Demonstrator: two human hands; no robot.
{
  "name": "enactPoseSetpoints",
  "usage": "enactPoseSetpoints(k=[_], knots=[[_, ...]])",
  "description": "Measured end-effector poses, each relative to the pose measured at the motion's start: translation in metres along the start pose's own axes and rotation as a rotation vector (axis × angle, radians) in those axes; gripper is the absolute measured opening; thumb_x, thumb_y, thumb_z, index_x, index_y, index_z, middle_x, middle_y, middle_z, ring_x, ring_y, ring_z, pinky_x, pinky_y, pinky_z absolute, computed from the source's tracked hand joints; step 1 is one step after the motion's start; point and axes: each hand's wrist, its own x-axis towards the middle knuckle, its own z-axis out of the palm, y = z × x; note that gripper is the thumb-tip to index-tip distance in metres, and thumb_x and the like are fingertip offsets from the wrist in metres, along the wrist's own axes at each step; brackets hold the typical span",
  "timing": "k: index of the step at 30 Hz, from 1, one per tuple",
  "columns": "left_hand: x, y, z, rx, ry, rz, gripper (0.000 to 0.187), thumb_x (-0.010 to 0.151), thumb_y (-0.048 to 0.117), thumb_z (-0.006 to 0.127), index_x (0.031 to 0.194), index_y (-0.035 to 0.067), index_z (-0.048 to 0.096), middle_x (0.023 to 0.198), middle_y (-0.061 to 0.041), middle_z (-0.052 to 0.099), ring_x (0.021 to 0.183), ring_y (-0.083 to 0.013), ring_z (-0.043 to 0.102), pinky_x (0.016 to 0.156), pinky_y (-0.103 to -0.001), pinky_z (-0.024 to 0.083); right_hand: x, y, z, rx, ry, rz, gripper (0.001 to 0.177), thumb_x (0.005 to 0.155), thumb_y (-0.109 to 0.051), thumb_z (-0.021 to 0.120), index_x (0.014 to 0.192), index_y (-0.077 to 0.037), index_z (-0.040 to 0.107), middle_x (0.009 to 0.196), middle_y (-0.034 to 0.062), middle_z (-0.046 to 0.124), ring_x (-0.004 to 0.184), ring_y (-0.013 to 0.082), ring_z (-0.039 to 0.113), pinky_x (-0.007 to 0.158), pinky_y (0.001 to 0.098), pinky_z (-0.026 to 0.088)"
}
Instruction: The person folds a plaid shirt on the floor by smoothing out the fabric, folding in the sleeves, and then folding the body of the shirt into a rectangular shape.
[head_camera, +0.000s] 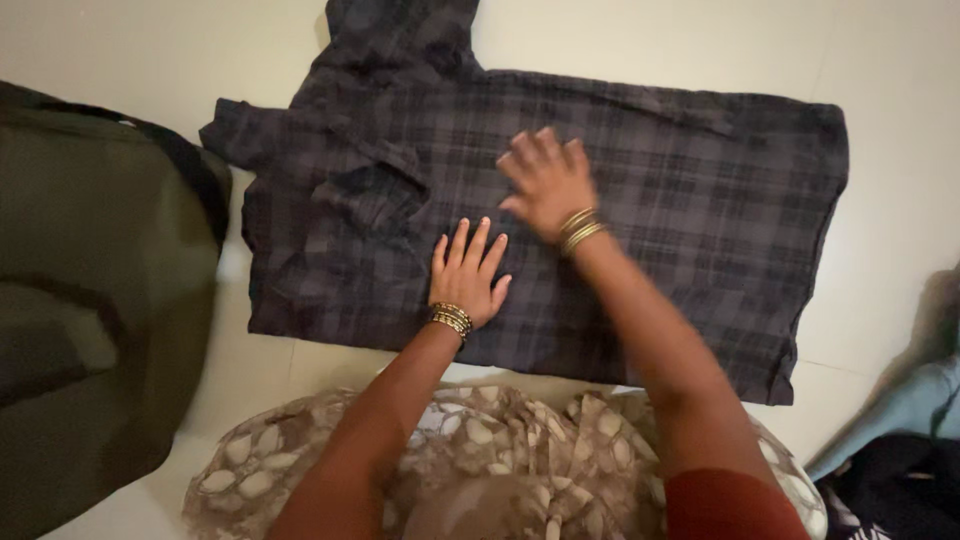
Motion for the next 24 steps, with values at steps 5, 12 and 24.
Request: enactPoseSetpoints(k=[5,12,24], knots=[[0.000,-0.004,0.000,0.002,-0.002,0.018,0.066,0.090,0.047,0.062,0.149,0.021,0.051,0.163,-0.011,0.032,0.150,-0.0379,0.025,0.117,-0.061,0.022,-0.048,0.156,0.002,0.050,-0.063,0.452,0.071,0.101,-0.063,0.049,0.161,-0.027,0.040,0.177,0.0053,0.025,0.163,0.0358,0.019,0.122,0.0708,0.024],[-0.004,-0.005,0.003,0.001,0.053,0.030,0.065,0.090,0.047,0.062,0.149,0.021,0.051,0.163,-0.011,0.034,0.150,-0.0371,0.027,0.117,-0.060,0.024,-0.152,0.322,0.008,0.033,-0.010,1.082,0.070,0.105,-0.056,0.039,0.165,-0.021,0.025,0.170,0.0166,0.009,0.153,0.0444,0.005,0.115,0.0775,0.008],[0.002,-0.004,0.004,0.140,-0.113,-0.030,0.069,0.084,0.044,0.065,0.147,0.021,0.052,0.167,-0.007,0.032,0.153,-0.0332,0.024,0.120,-0.057,0.022,-0.086,-0.062,-0.013,0.127,-0.049,0.029,0.072,0.089,-0.057,0.061,0.152,-0.024,0.048,0.165,0.0073,0.032,0.153,0.0373,0.023,0.118,0.0676,0.018]])
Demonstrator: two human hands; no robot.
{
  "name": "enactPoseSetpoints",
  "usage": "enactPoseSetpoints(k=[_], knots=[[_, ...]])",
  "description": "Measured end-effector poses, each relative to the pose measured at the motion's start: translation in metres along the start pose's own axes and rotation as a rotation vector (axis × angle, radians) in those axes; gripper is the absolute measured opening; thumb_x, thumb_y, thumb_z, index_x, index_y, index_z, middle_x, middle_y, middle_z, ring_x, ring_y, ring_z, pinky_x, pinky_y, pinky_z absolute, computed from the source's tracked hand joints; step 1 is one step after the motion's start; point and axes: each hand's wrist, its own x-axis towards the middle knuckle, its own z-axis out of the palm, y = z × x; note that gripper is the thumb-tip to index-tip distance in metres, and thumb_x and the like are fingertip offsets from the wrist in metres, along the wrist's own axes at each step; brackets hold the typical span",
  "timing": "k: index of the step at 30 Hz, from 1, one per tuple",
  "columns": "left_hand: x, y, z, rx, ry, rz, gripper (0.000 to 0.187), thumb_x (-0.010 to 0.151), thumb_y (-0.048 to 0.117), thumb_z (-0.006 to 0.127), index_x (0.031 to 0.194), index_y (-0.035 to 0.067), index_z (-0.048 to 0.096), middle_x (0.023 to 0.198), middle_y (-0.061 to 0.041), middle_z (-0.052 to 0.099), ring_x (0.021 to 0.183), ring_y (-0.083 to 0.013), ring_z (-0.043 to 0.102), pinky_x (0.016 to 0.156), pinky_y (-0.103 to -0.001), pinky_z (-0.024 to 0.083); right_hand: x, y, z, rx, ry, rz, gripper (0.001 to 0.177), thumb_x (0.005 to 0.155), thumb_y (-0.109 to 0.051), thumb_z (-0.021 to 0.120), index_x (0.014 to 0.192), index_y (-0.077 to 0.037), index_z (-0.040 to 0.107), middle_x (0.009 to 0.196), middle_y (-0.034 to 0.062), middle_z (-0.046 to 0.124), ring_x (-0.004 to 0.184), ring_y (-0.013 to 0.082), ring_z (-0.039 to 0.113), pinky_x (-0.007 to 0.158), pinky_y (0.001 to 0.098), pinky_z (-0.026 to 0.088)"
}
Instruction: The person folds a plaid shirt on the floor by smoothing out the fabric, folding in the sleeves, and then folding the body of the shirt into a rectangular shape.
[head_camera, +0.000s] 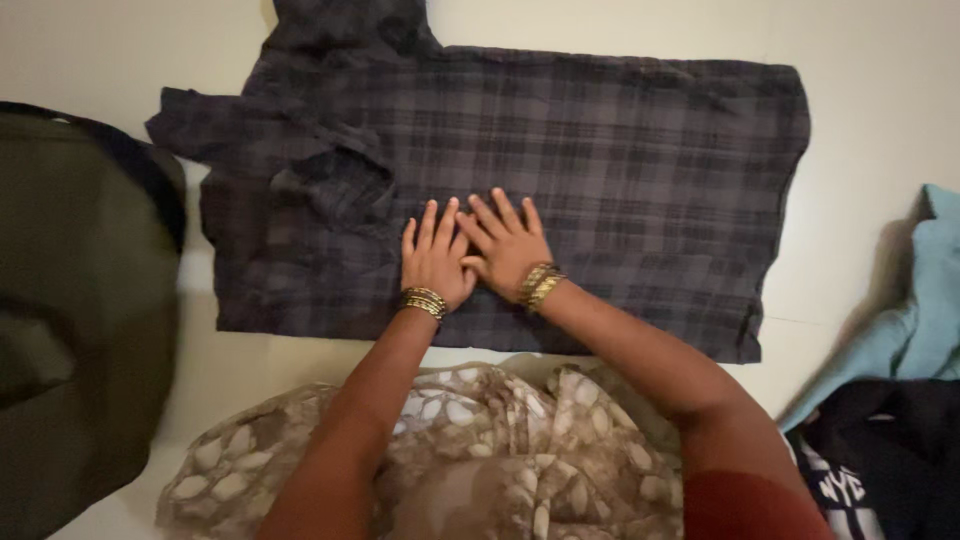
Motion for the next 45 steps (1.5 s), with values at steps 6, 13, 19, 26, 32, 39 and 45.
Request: enactPoseSetpoints(k=[6,13,19,26,32,39,45], knots=[[-0.002,0.000,0.004,-0.123,0.155,0.042,0.066,0.089,0.047,0.064,0.149,0.023,0.051,0.165,-0.010,0.033,0.152,-0.0360,0.025,0.119,-0.059,0.021,-0.046,0.146,0.012,-0.112,0.038,0.281,0.076,0.092,-0.061,0.054,0.157,-0.023,0.044,0.172,0.0104,0.021,0.157,0.0395,0.015,0.118,0.0690,0.015],[-0.004,-0.003,0.005,-0.136,0.166,0.041,0.066,0.091,0.047,0.062,0.151,0.023,0.049,0.166,-0.008,0.030,0.152,-0.0351,0.024,0.120,-0.059,0.021,-0.148,0.280,0.004,-0.039,0.310,0.903,0.074,0.108,-0.055,0.042,0.162,-0.004,0.039,0.163,0.0318,0.023,0.150,0.0538,0.007,0.106,0.0824,-0.001],[-0.006,-0.002,0.005,-0.144,0.173,0.029,0.065,0.092,0.048,0.061,0.152,0.025,0.049,0.166,-0.007,0.028,0.153,-0.0337,0.023,0.120,-0.059,0.020,-0.088,0.112,0.016,-0.207,0.076,0.332,0.083,0.085,-0.058,0.062,0.155,-0.015,0.049,0.168,0.0138,0.032,0.154,0.0388,0.026,0.114,0.0667,0.024],[0.038,-0.012,-0.016,-0.117,0.149,0.113,0.061,0.094,0.054,0.058,0.146,0.022,0.055,0.156,-0.011,0.048,0.149,-0.0305,0.033,0.123,-0.060,0.020,-0.089,0.073,0.026,-0.170,0.164,0.279,0.067,0.094,-0.059,0.053,0.153,-0.027,0.049,0.170,0.0073,0.032,0.157,0.0342,0.024,0.123,0.0629,0.015],[0.096,-0.127,-0.100,0.328,-0.263,0.138,0.067,0.093,0.073,0.047,0.121,0.018,0.074,0.123,-0.007,0.069,0.138,-0.0304,0.045,0.117,-0.071,0.005,-0.088,0.074,0.028,-0.165,0.207,0.288,0.066,0.094,-0.058,0.054,0.151,-0.026,0.055,0.168,0.0074,0.038,0.157,0.0334,0.028,0.124,0.0615,0.017],[0.006,-0.229,-0.119,0.149,-0.489,-0.463,0.078,0.094,0.071,0.050,0.150,0.016,0.047,0.103,-0.017,0.077,0.091,-0.0354,0.075,0.084,-0.050,0.058,-0.090,0.074,0.028,-0.184,0.211,0.295,0.063,0.095,-0.056,0.054,0.150,-0.026,0.056,0.168,0.0071,0.040,0.158,0.0333,0.030,0.126,0.0595,0.017],[0.001,-0.241,-0.119,0.013,-0.318,-0.615,0.073,0.088,0.059,0.064,0.145,0.015,0.049,0.117,-0.019,0.070,0.103,-0.0379,0.069,0.080,-0.052,0.055,-0.089,0.075,0.031,-0.159,0.230,0.284,0.065,0.095,-0.056,0.054,0.151,-0.024,0.056,0.169,0.0082,0.039,0.158,0.0341,0.029,0.126,0.0603,0.017]])
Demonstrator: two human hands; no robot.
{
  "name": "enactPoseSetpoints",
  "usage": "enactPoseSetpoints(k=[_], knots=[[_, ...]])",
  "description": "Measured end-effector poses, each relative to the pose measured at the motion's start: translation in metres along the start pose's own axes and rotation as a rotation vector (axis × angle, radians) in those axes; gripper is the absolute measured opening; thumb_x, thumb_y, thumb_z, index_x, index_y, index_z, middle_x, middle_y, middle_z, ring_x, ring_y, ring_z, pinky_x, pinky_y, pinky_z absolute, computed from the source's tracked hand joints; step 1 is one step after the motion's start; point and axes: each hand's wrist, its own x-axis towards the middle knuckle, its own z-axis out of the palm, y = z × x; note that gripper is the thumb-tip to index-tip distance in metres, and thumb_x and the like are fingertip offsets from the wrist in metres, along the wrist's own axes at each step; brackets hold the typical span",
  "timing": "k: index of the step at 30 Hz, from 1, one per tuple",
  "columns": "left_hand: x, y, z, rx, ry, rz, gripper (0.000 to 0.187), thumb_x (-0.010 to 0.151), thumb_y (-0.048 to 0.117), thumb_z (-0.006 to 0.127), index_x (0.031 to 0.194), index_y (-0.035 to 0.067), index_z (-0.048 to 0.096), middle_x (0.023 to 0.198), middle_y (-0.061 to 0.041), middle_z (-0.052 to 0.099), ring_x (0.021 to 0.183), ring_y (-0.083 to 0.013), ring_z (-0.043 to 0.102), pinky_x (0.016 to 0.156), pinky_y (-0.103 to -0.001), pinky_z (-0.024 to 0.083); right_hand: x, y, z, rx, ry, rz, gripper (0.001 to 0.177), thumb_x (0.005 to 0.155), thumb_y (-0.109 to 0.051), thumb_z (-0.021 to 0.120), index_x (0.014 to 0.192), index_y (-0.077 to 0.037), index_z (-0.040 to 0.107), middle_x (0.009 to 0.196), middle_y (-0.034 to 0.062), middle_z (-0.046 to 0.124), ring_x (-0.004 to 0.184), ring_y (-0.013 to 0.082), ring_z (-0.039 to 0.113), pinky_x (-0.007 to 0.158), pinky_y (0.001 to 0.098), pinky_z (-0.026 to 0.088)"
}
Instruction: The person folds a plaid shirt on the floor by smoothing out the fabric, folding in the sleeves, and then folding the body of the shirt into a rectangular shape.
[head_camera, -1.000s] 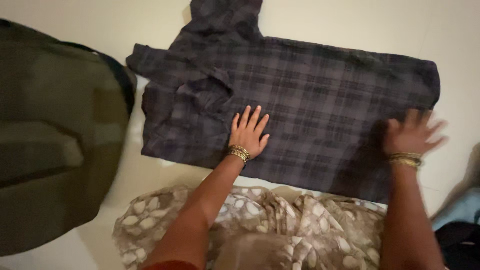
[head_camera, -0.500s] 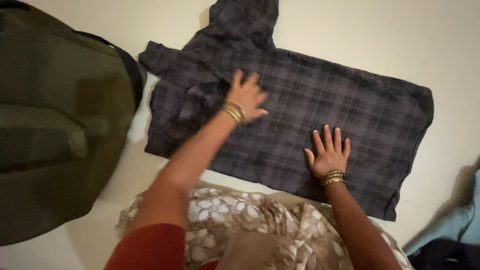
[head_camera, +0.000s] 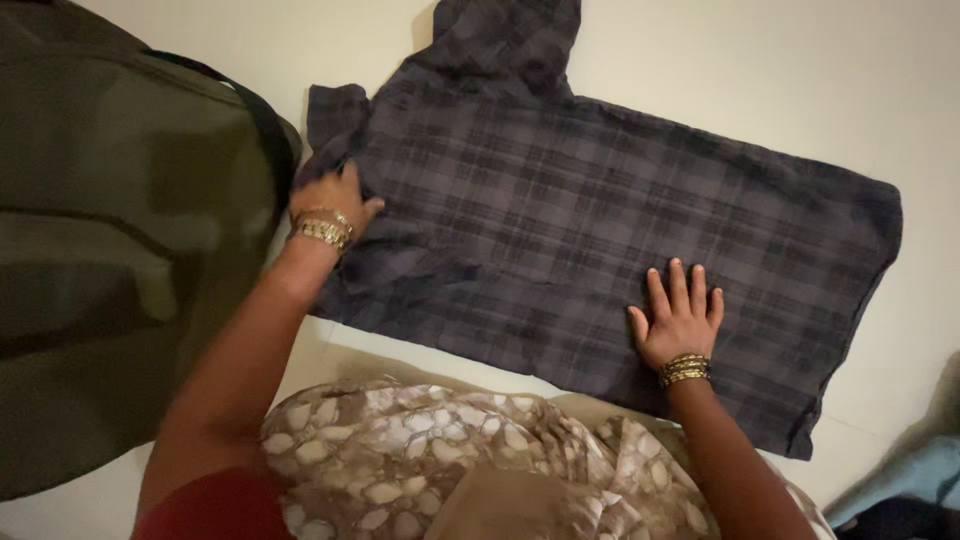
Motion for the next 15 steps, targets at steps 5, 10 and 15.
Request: enactPoseSetpoints(k=[5,10,15], knots=[[0.062,0.040,0.009,-0.157,0.258,0.237,0.036,0.116,0.033,0.047,0.121,0.007,0.072,0.132,-0.018,0.068,0.127,-0.0366,0.059,0.110,-0.050,0.047,0.001,0.000,-0.001,-0.040,-0.031,0.006,0.064,0.095,-0.055,0.056,0.151,-0.024,0.056,0.169,0.0082,0.039,0.158,0.0342,0.030,0.127,0.0596,0.017],[0.132,0.099,0.024,-0.319,0.063,0.642,0.058,0.105,0.047,0.034,0.156,0.022,0.038,0.166,-0.005,0.026,0.153,-0.0311,0.017,0.116,-0.069,0.015,0.002,-0.001,-0.003,-0.036,-0.037,0.008,0.065,0.093,-0.054,0.057,0.150,-0.023,0.056,0.168,0.0093,0.039,0.157,0.0352,0.030,0.126,0.0604,0.017],[0.171,0.070,0.003,0.006,0.195,0.343,0.080,0.092,0.071,0.034,0.161,0.034,0.018,0.169,0.003,0.003,0.154,-0.0299,0.001,0.118,-0.071,0.004,0.000,-0.001,-0.007,-0.046,-0.068,-0.005,0.064,0.094,-0.054,0.056,0.150,-0.022,0.056,0.167,0.0102,0.039,0.157,0.0364,0.029,0.125,0.0604,0.017]])
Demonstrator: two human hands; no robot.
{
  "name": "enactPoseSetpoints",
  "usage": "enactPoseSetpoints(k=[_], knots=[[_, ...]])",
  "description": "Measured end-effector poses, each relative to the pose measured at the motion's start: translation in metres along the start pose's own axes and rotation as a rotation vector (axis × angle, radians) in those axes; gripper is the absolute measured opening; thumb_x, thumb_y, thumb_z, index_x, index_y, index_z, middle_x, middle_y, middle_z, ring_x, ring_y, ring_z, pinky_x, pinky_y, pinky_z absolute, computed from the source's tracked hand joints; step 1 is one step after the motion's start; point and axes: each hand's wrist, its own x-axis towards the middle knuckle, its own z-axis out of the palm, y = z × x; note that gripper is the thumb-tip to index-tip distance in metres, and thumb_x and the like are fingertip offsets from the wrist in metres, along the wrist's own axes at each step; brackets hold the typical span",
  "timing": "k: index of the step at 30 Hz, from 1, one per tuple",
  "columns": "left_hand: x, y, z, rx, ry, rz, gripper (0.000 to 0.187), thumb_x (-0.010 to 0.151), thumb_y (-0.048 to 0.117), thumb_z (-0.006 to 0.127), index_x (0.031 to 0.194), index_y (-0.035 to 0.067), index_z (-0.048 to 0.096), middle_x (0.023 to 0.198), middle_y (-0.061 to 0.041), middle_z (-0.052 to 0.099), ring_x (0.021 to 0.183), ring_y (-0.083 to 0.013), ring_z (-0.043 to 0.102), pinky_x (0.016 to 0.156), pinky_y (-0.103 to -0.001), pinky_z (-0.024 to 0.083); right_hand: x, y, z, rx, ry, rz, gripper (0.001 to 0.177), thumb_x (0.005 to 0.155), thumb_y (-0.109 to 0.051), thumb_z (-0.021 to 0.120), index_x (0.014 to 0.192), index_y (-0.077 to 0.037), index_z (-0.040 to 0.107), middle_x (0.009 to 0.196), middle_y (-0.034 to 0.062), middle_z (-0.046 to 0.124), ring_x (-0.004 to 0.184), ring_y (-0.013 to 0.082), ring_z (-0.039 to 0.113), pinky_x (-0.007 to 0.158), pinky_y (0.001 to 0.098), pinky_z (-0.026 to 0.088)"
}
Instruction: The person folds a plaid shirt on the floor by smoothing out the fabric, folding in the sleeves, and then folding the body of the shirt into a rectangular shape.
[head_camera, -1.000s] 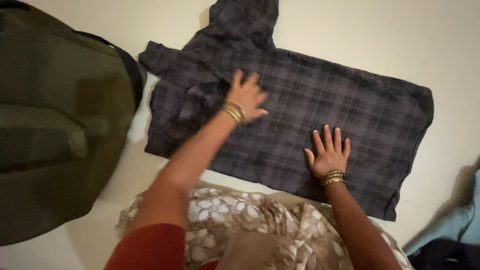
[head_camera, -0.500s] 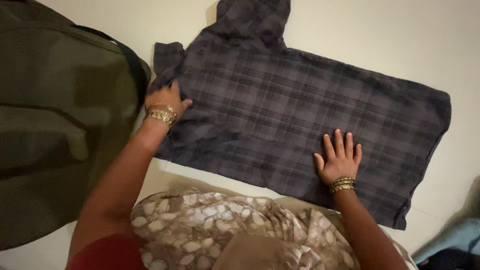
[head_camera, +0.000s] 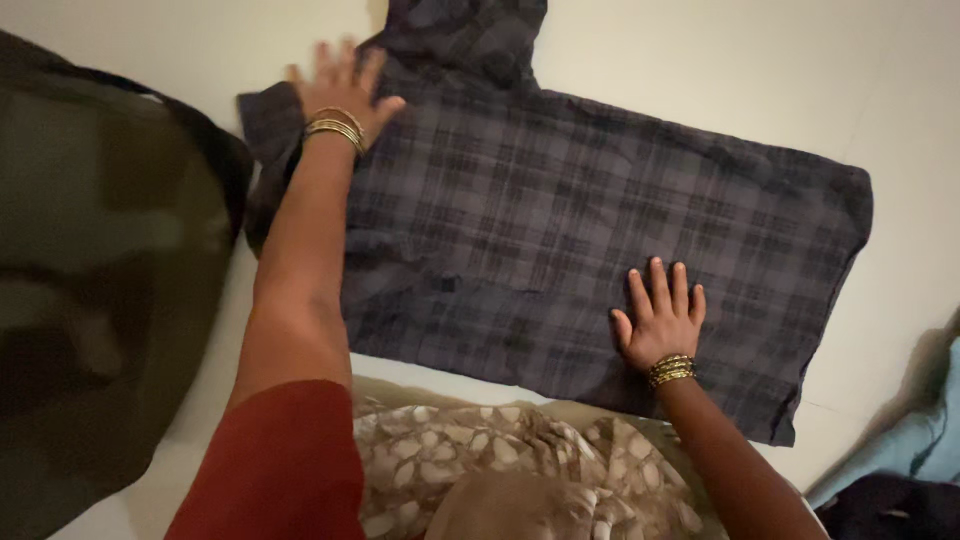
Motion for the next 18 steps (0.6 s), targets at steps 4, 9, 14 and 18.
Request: enactPoseSetpoints(k=[4,9,14,18], knots=[[0.005,0.019,0.003,0.042,0.387,-0.195,0.073,0.089,0.058,0.054,0.152,0.024,0.039,0.163,-0.011,0.020,0.149,-0.0378,0.013,0.113,-0.072,0.014,0.001,-0.002,-0.002,-0.043,-0.036,0.007,0.065,0.093,-0.054,0.056,0.149,-0.022,0.056,0.167,0.0100,0.039,0.157,0.0358,0.029,0.125,0.0594,0.017],[-0.016,0.116,0.012,-0.426,0.751,0.541,0.009,0.089,0.006,0.067,0.094,0.008,0.074,0.098,-0.012,0.070,0.099,-0.0350,0.066,0.086,-0.047,0.053,-0.001,-0.003,-0.003,0.008,0.002,0.005,0.063,0.096,-0.053,0.054,0.150,-0.020,0.056,0.167,0.0106,0.039,0.158,0.0354,0.028,0.127,0.0599,0.017],[0.021,0.168,0.006,-0.400,0.188,0.517,0.031,0.100,0.008,0.053,0.120,0.018,0.074,0.133,-0.002,0.069,0.123,-0.0306,0.061,0.107,-0.045,0.050,0.001,-0.002,0.000,-0.021,-0.018,0.001,0.065,0.094,-0.054,0.055,0.149,-0.020,0.056,0.167,0.0119,0.038,0.157,0.0362,0.028,0.124,0.0610,0.017],[0.047,0.163,0.002,-0.212,0.269,0.443,0.039,0.095,0.029,0.058,0.134,0.025,0.063,0.157,-0.005,0.038,0.143,-0.0345,0.030,0.104,-0.062,0.032,-0.001,-0.001,-0.001,-0.026,-0.044,0.004,0.066,0.094,-0.054,0.054,0.150,-0.021,0.055,0.167,0.0116,0.038,0.157,0.0364,0.027,0.124,0.0612,0.017]])
